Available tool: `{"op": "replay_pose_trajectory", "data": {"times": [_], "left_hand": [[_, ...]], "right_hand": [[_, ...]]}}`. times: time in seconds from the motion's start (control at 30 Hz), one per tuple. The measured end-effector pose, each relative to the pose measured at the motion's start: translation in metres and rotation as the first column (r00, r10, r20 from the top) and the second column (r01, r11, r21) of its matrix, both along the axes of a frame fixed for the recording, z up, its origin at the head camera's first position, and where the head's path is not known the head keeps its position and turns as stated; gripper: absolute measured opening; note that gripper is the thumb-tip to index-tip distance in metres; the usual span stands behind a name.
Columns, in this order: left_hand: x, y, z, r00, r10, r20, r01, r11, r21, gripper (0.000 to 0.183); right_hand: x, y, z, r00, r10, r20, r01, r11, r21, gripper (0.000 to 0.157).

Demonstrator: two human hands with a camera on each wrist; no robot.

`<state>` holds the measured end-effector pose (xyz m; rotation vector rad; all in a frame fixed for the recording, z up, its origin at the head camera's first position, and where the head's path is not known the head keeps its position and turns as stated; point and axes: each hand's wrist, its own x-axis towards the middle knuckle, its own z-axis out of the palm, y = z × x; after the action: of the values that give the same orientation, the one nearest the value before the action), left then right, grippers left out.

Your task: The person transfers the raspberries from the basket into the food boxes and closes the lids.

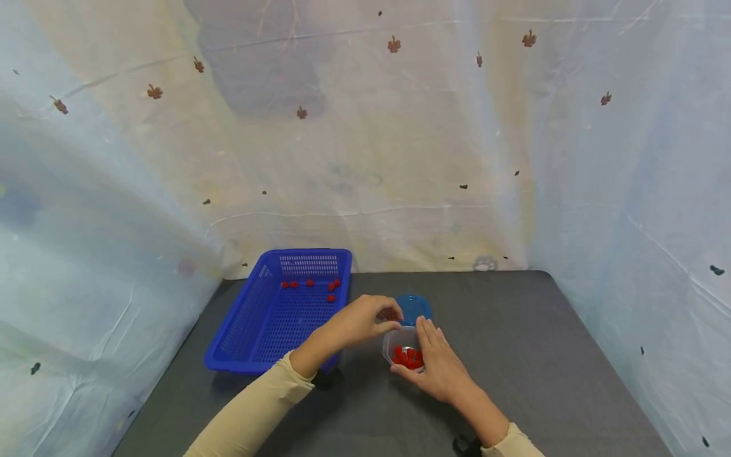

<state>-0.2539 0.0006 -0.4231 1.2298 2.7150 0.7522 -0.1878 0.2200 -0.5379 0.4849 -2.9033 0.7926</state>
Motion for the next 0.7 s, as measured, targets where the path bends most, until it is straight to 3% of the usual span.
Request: {"op": "replay_pose_trajectory", "data": {"times": [0.5,0.7], "left_hand": [[-0.025,-0.039,0.03,0.995,0.1,-0.008,-0.099,0.99,0.102,0.015],[-0.039,-0.056,0.029,0.99,0.14,0.014,-0.14,0.981,0.133,0.018]], "right_hand": [[-0.001,-0.001,-0.002,1.0,-0.02,0.001,0.02,1.0,0.021,0.123],[-0.002,-0.002,-0.002,1.0,-0.02,-0.005,0.02,1.0,0.024,0.123]]}}
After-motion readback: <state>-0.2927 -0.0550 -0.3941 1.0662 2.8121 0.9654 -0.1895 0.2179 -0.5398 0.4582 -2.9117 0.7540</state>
